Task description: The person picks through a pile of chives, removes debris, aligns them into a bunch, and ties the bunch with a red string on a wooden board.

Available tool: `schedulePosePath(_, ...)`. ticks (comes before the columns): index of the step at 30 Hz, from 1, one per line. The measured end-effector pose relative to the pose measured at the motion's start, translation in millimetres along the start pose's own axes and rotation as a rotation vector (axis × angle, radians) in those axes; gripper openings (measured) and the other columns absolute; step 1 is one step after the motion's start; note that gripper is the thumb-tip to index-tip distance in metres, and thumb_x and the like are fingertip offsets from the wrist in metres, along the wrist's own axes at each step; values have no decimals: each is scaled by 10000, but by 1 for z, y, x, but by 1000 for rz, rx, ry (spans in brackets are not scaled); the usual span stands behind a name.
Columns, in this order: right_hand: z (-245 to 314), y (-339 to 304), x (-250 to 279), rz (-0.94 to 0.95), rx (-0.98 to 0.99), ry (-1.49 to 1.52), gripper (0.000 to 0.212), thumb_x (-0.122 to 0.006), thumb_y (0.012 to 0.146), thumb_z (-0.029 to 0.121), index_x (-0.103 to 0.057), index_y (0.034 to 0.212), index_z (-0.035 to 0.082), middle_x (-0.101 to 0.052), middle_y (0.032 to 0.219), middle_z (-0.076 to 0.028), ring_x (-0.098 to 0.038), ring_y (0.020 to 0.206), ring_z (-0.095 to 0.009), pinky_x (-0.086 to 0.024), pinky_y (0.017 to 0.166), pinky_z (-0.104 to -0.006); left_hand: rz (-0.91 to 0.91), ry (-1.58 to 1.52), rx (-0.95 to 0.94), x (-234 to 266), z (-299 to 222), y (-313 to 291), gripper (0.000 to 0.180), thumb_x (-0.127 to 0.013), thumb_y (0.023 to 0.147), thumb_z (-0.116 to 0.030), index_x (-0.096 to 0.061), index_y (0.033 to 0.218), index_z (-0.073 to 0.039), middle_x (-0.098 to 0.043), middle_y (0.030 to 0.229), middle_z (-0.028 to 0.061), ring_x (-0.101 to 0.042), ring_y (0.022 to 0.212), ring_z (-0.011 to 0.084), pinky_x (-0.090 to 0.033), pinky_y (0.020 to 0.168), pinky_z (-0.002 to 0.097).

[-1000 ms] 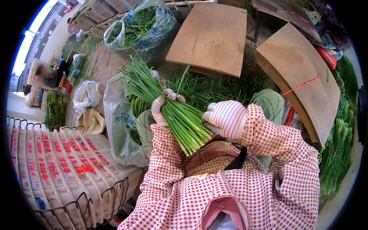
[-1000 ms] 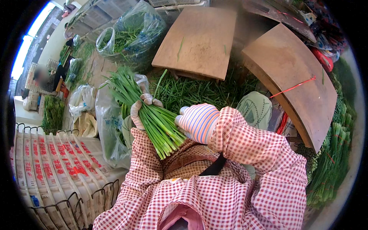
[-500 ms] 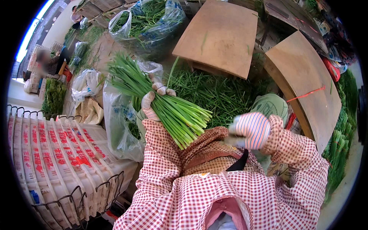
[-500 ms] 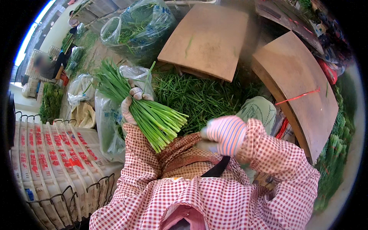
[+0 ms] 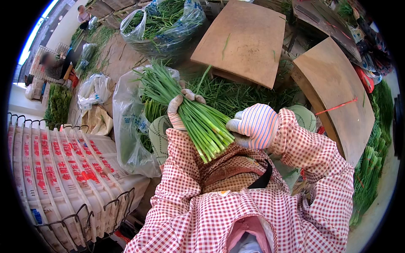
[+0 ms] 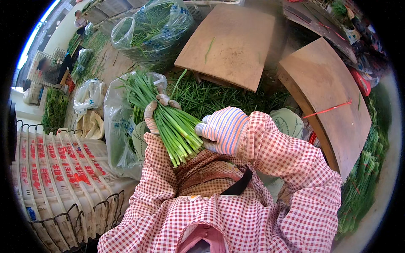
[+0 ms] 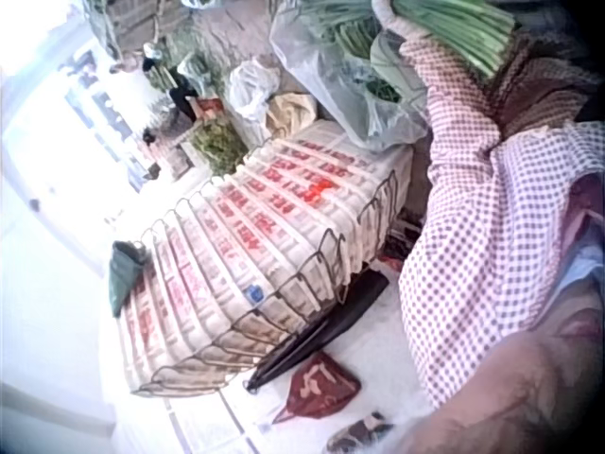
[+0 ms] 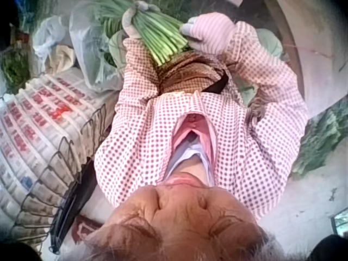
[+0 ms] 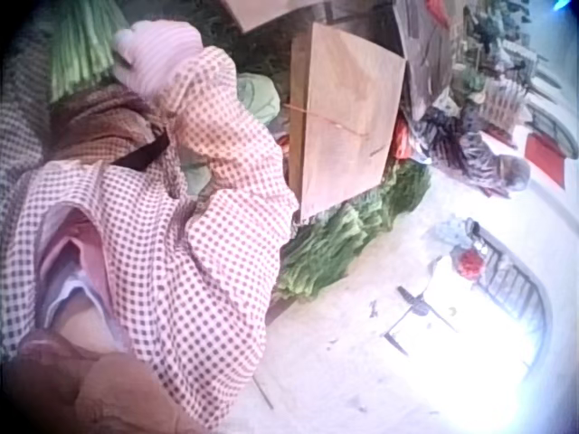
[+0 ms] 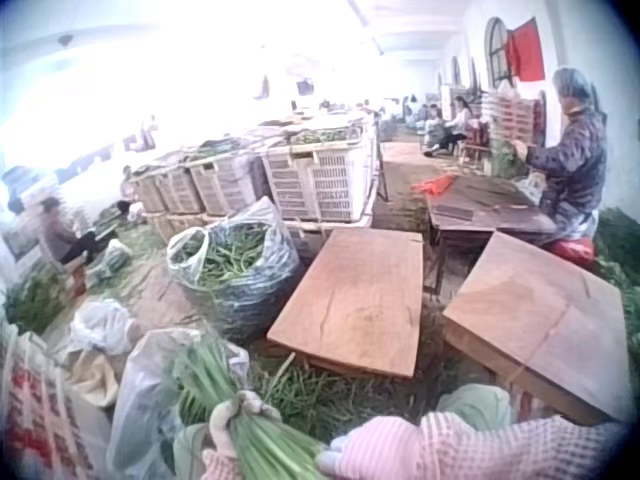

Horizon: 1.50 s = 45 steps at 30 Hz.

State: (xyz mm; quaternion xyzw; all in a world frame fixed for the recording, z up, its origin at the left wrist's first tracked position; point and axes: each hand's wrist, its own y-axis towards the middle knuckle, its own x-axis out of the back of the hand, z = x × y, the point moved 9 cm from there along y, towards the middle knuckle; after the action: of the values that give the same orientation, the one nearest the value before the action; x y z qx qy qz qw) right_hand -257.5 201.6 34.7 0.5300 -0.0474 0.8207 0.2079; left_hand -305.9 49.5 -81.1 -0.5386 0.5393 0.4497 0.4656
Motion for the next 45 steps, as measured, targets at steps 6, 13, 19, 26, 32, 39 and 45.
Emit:
schedulePosePath(6, 1, -17, -15, 15, -32, 270, 123, -665, 682, 159, -597, 707, 60, -549, 627, -142, -585, 596, -344, -461, 525, -416, 122, 149, -30, -11, -6, 5, 302, -621, 844, -85, -535, 1130, -41, -628, 932, 16, -614, 886, 147, -479, 881, 333)
schedulePosePath(13, -35, -64, -13, -43, -410, 589, 206, -658, 814, 234, -660, 808, 28, -604, 664, -127, -635, 652, -224, -506, 608, -334, 234, -35, 16, -31, -13, 1, 470, -602, 849, -74, -464, 1296, -119, -629, 983, -8, -614, 892, 138, -460, 913, 365)
schedulePosePath(19, -74, -20, -35, 47, -533, 788, 1121, -818, 626, 483, -231, 1420, -48, -459, 1332, -277, -472, 1230, -322, -378, 1038, -384, 85, 83, 7, -37, 10, 10, 569, -654, 776, -62, -443, 1299, -139, -594, 926, 14, -616, 847, 170, -488, 835, 402)
schedulePosePath(26, -61, 5, -74, -98, -508, 826, 1264, -896, 513, 311, -119, 1424, -91, -470, 1308, -282, -459, 1247, -327, -367, 1047, -349, -355, 540, -206, -13, 0, 17, 250, -716, 689, -81, -595, 898, -16, -628, 743, 120, -630, 649, 258, -560, 607, 386)
schedulePosePath(32, -95, -31, -109, -256, -676, 787, 1226, -831, 554, 276, -59, 1446, -55, -506, 1268, -249, -517, 1176, -316, -399, 1003, -317, -195, 336, 48, -4, 51, 36, 412, -696, 669, -48, -595, 1065, 6, -654, 966, 141, -645, 870, 289, -553, 802, 429)
schedulePosePath(39, -119, -34, -83, -617, -628, 1455, 1055, -821, 603, 7, -201, 1449, 111, -421, 1412, -60, -405, 1281, -188, -290, 1107, -374, -71, 76, 233, -30, 96, 76, 440, -642, 692, -36, -592, 1125, 25, -676, 965, 174, -674, 804, 320, -578, 762, 447)
schedulePosePath(45, -153, -32, 3, -775, -518, 1241, 752, -657, 693, -28, -351, 1370, 88, -561, 1272, -51, -551, 1145, -189, -444, 994, -349, 127, 118, 198, -92, 109, 134, 467, -724, 740, -159, -578, 1161, -21, -667, 1024, 121, -662, 872, 285, -574, 778, 430)
